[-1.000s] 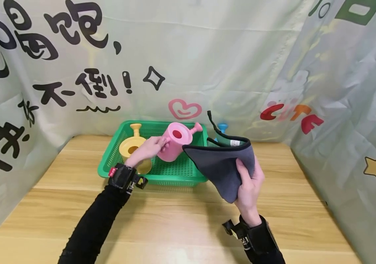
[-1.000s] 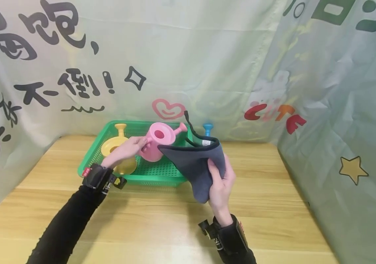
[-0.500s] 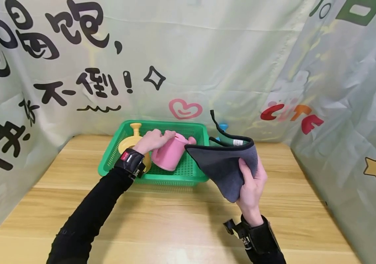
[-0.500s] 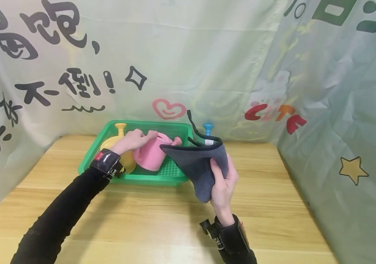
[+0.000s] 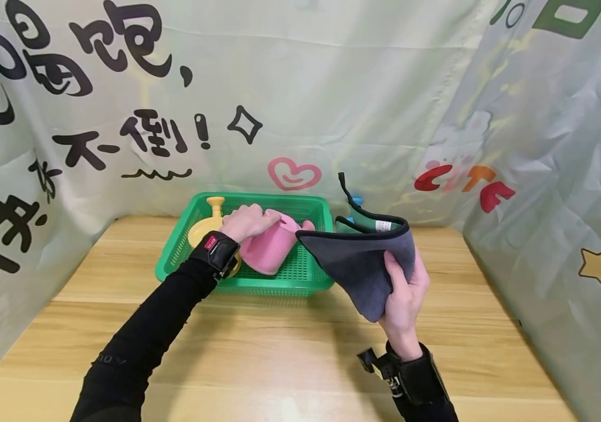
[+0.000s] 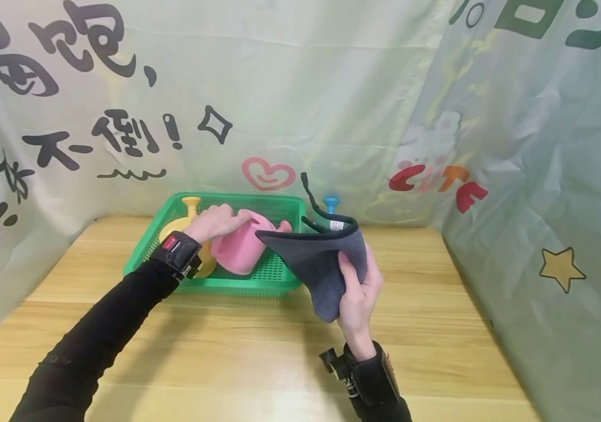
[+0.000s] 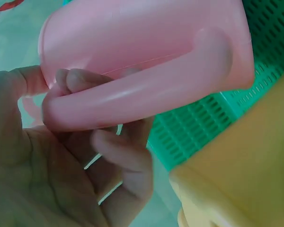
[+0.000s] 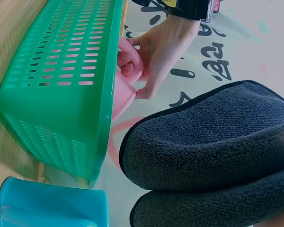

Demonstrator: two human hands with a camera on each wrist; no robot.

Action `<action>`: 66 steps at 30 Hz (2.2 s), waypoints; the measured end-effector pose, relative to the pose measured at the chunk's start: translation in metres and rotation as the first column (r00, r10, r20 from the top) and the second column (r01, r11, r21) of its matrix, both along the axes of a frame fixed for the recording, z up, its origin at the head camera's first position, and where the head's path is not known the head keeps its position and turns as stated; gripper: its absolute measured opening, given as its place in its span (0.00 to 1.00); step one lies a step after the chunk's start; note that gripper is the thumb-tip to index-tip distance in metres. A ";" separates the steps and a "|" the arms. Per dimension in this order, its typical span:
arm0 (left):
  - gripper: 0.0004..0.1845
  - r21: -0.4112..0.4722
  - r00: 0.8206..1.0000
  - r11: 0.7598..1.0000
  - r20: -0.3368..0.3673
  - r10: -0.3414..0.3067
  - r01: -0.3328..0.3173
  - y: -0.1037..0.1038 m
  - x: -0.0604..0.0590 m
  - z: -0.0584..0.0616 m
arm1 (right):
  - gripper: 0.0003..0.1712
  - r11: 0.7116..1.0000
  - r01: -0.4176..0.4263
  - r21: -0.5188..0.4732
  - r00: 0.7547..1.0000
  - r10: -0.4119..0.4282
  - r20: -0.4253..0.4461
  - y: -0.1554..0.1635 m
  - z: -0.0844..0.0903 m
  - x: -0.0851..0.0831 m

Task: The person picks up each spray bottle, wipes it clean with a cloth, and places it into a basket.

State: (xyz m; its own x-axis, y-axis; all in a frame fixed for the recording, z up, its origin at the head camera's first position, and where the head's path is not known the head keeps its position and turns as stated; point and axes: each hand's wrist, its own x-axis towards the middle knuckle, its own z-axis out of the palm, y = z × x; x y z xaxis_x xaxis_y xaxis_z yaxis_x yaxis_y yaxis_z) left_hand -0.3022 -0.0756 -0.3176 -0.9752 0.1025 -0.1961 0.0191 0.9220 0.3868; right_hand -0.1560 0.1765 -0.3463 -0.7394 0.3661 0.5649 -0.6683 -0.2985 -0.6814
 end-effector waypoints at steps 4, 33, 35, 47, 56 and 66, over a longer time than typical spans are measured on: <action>0.32 -0.010 1.000 1.000 0.003 -0.003 0.003 0.005 0.002 -0.001 | 0.12 1.000 0.002 -0.002 1.000 -0.002 -0.003 0.000 0.000 0.000; 0.25 0.491 0.984 0.867 0.091 -0.151 0.088 -0.047 -0.026 0.013 | 0.13 1.000 0.016 -0.011 1.000 -0.016 -0.019 0.005 0.002 -0.002; 0.29 0.430 0.994 0.901 0.059 -0.089 0.055 -0.047 -0.027 0.009 | 0.13 1.000 0.018 -0.007 1.000 -0.018 -0.014 0.004 0.002 -0.002; 0.25 0.207 0.993 0.971 -0.033 -0.115 0.119 -0.052 -0.038 0.000 | 0.12 0.999 0.033 0.001 0.999 -0.033 0.004 0.004 0.000 -0.003; 0.24 -0.155 0.979 0.967 0.003 -0.204 0.202 -0.054 -0.037 -0.001 | 0.13 1.000 0.009 -0.003 1.000 -0.009 -0.019 0.002 0.001 -0.004; 0.19 -0.187 0.968 0.967 -0.150 -0.203 0.174 -0.051 -0.032 -0.006 | 0.12 1.000 0.002 -0.008 1.000 -0.002 -0.011 0.004 0.000 -0.005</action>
State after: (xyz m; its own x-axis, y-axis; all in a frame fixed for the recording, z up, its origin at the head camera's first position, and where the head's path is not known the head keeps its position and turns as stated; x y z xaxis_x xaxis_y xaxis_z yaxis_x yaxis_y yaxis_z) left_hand -0.3338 -0.1270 -0.3233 -0.9616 0.2669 -0.0636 0.2497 0.9474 0.2002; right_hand -0.1610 0.1802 -0.3465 -0.7326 0.3720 0.5699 -0.6762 -0.3025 -0.6718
